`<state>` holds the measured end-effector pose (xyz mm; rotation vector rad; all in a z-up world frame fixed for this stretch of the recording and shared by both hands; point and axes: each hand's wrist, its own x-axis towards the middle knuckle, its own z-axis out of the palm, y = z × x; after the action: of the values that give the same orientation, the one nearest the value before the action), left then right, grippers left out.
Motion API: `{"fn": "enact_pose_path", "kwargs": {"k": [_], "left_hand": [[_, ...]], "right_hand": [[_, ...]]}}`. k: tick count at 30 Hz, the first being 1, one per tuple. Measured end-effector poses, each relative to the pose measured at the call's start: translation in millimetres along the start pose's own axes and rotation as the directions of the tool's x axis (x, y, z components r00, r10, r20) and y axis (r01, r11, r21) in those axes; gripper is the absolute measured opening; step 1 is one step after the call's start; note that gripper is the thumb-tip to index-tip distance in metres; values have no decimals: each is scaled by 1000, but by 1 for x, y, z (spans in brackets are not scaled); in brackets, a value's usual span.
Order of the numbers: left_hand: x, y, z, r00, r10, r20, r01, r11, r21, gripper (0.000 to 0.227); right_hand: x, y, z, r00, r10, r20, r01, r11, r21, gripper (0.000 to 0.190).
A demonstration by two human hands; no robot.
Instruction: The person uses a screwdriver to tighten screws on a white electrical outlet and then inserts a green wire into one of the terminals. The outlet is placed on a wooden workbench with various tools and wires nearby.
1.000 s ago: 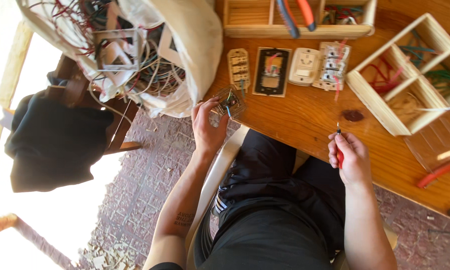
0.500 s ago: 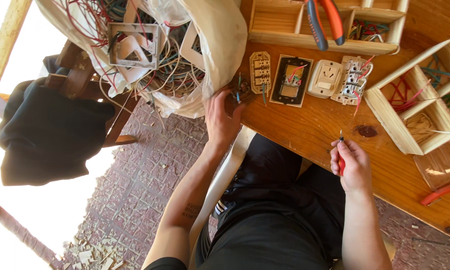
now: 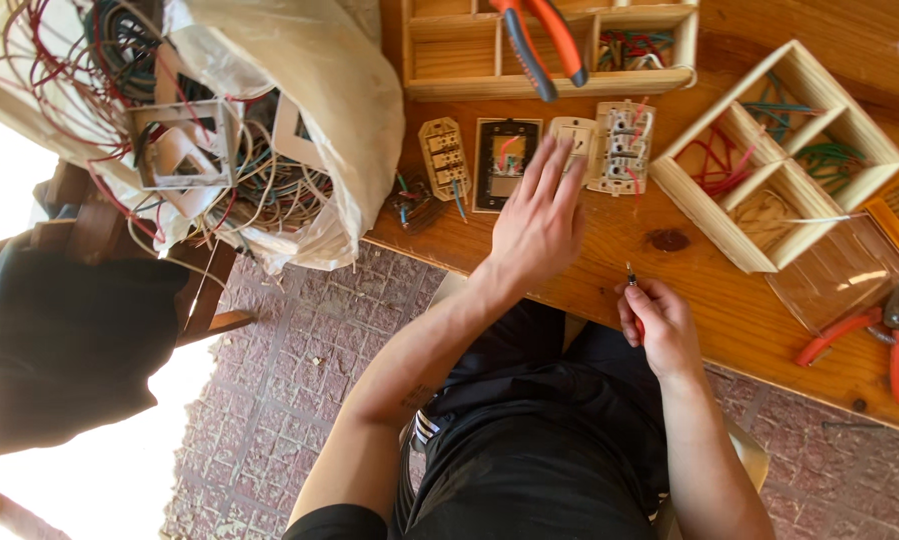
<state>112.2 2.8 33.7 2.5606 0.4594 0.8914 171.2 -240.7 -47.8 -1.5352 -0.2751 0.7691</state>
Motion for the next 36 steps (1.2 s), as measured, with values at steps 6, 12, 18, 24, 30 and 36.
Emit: {"fn": "enact_pose_path", "kwargs": {"k": [6,12,18,24,30,36], "left_hand": [[26,-4,13,881,-101,462,-46,954,295,82],[-10,0,4,880,-30,474,-44,989,144,72],[-57,8,26,848,-19,530,145,970,-196,96],[-72,28,44,845,93,526,98,941,-324,111],[-74,43,69,931,194,308,-41,897,-440,102],[-75,53,75,935,239,260,-109,895,-433,102]], "right_hand": [[-8,-11,-28,997,-17,-82,12,998,-62,24],[-10,-33,-40,995,-40,-92,28,991,-132,26],[-4,-35,-45,992,-128,-19,113,929,-353,33],[-4,-43,-59,953,-299,48,252,694,-674,45],[-8,-63,-78,745,-666,17,523,569,-634,42],[-16,-58,-93,700,-703,-127,617,685,-387,38]]}}
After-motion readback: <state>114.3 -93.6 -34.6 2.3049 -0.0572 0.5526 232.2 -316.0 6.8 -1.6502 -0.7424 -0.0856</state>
